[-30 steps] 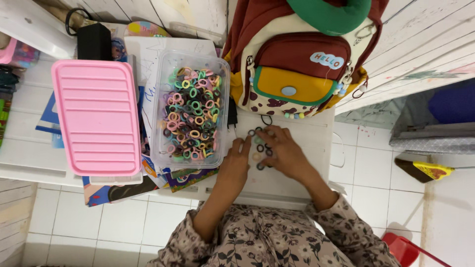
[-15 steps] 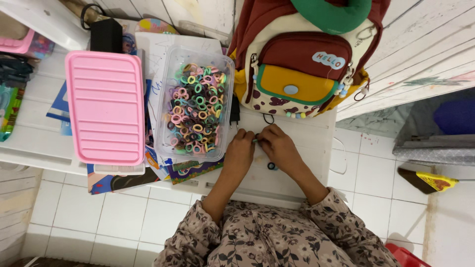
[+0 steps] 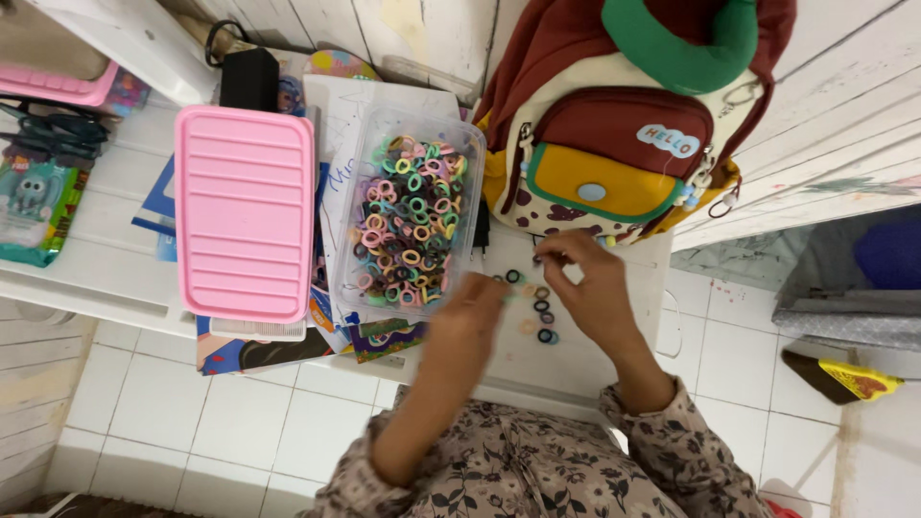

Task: The person organizes various stationary items, books, and drawings on a white surface, placing items into a pink container and moving others aside.

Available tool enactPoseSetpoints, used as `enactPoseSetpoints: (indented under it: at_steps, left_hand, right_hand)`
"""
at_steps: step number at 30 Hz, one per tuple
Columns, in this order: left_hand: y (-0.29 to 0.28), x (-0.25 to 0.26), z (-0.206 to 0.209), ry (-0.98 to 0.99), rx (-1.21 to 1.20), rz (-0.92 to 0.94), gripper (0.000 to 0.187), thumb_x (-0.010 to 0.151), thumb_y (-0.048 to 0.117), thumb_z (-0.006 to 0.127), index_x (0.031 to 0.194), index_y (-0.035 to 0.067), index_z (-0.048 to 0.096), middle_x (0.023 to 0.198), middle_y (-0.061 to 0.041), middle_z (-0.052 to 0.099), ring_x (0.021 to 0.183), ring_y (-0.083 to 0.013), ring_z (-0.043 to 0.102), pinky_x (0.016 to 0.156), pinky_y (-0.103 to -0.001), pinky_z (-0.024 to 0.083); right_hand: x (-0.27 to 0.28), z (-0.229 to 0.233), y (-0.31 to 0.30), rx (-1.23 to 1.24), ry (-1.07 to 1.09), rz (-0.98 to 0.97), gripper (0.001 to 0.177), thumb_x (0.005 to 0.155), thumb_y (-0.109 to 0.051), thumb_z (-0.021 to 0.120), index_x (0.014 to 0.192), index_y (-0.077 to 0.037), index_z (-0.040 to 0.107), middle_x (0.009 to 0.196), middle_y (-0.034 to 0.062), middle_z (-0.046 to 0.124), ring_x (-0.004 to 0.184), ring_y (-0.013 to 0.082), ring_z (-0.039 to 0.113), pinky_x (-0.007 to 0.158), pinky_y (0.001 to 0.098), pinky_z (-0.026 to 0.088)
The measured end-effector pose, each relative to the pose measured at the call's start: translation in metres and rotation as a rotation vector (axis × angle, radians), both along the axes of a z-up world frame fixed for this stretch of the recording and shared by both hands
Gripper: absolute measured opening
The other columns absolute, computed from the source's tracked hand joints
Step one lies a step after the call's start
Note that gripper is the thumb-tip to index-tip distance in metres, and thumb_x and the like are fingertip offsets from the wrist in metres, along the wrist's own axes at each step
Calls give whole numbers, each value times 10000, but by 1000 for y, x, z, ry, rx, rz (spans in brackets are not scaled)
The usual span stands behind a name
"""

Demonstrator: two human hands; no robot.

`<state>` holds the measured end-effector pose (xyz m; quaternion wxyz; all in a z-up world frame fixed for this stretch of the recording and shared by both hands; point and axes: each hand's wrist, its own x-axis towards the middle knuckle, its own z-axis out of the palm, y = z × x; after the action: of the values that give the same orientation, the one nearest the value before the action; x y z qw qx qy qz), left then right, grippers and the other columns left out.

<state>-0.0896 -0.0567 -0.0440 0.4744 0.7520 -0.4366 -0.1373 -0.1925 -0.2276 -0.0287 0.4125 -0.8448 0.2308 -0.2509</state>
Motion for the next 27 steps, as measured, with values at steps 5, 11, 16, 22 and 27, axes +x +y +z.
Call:
enactPoseSetpoints:
  at_steps: [5,11,16,22,27]
  left_hand:
    - [29,64,39,-219,102,199,297,873,41,689,1169,65,690,1251,-167,634,1135,-397,626,930,-478,515]
    - [31,59,49,-299,29,218,418,878,45,735,1291,67,674,1438,-188,557,1368,-415,503,1117,-495,428]
    - [31,38,45,-124,-43,125,350,918,27,713,1262,88,691,1314,-114,661,1200,-315,656,1013,-408,541]
    - [10,5,-1,81,122,-154,347,950,67,671,1296,78,645,1285,-133,657,1102,-362,675,905,-423,563]
    - [-28,-12,-61,-88,257,-134,528,855,-25,622,1371,-1,513,1437,-230,499,1208,-423,565,885,-447,543]
  right_hand:
    - [25,38,15,-28,-184,100,180,926,62,695,1081,-31,704,1102,86,723,978,167,723,838,278,589]
    - [70,35,35,-113,-203,218,267,957,48,668,1189,-77,711,1209,79,707,1078,215,716,896,311,581]
    - [70,8,26,-147,-172,262,313,992,22,642,1281,-89,685,1300,98,685,1168,276,685,966,360,562]
    - [21,-47,-8,53,119,-10,242,966,-33,680,1197,-95,717,1214,96,695,993,243,719,858,343,591]
    - [0,-89,6,-332,172,95,375,740,-28,748,1114,-46,721,1107,135,652,1006,348,633,849,411,542]
